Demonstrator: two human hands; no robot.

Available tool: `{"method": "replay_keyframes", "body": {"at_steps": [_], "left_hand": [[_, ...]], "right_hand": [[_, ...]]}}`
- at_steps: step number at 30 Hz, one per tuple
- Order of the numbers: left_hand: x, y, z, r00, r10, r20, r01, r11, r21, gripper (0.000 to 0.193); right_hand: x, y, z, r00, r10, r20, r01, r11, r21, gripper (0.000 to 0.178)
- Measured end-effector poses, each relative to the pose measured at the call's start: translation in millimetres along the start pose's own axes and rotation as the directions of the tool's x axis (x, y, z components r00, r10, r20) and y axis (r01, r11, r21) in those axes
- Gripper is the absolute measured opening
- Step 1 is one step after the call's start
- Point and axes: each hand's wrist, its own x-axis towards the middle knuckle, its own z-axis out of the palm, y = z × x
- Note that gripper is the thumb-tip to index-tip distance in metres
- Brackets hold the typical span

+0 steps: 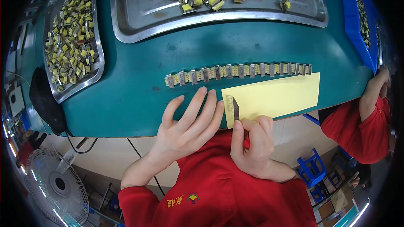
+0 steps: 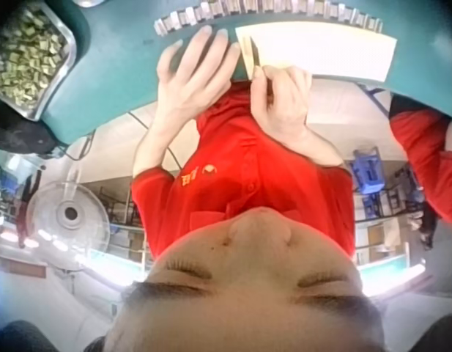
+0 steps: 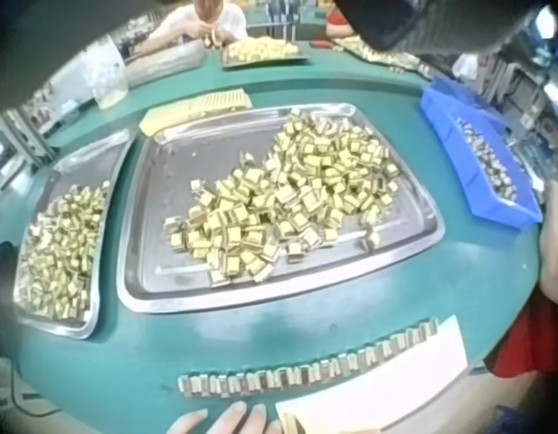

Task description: Assembling small electronic components (transformers) into a plastic holder strip at a factory workbench.

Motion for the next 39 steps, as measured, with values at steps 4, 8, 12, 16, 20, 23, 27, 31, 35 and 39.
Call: {"method": "replay_keyframes", "body": {"at_steps": [4, 8, 12, 16, 20, 23, 27, 31, 35, 39], "left_hand": [[-1.9, 0.3, -1.4, 0.999, -0.008, 0.036, 0.009, 0.999, -0.046, 0.035], [0.1, 3.1, -4.9, 0.996, -0.032, 0.084, 0.042, 0.992, -0.119, 0.042], [1.2, 7.1, -4.7, 0.998, -0.025, 0.053, 0.03, 0.995, -0.099, 0.043], [1.5, 15.4, -1.1, 0.997, -0.076, 0.003, 0.076, 0.993, -0.089, 0.041], [11.8, 27.4, 4.1, 0.984, -0.146, -0.097, 0.133, 0.982, -0.131, 0.035], [26.7, 35.4, 3.3, 0.969, -0.204, -0.142, 0.188, 0.975, -0.116, 0.035], [37.3, 45.6, 10.0, 0.941, -0.312, -0.135, 0.293, 0.945, -0.144, 0.033], [49.9, 53.3, 14.2, 0.918, -0.375, -0.13, 0.355, 0.922, -0.151, 0.034], [55.2, 56.7, 17.6, 0.907, -0.388, -0.162, 0.38, 0.922, -0.079, 0.034], [57.1, 56.5, 17.5, 0.899, -0.407, -0.16, 0.394, 0.913, -0.107, 0.033]], "right_hand": [[2.2, 2.1, -11.2, 0.997, 0.063, 0.04, -0.067, 0.991, 0.115, 0.008], [11.1, 5.0, -29.6, 0.973, 0.175, 0.148, -0.21, 0.94, 0.269, 0.007], [31.3, 12.7, -56.4, 0.948, 0.214, 0.237, -0.289, 0.889, 0.354, 0.007], [64.1, 41.2, -72.7, 0.989, -0.008, 0.145, -0.023, 0.978, 0.207, 0.007], [101.2, 63.2, -90.2, 0.985, -0.08, 0.151, 0.057, 0.987, 0.15, 0.009], [127.6, 72.0, -98.4, 0.957, 0.022, 0.29, -0.098, 0.964, 0.249, 0.011], [155.1, 94.4, -91.2, 0.822, -0.062, 0.566, -0.164, 0.926, 0.341, 0.012], [161.6, 108.6, -84.5, 0.783, -0.038, 0.62, -0.27, 0.878, 0.395, 0.01], [163.2, 110.3, -83.6, 0.799, -0.02, 0.601, -0.277, 0.875, 0.397, 0.009], [160.0, 111.1, -79.4, 0.797, -0.027, 0.603, -0.255, 0.891, 0.376, 0.009]]}}
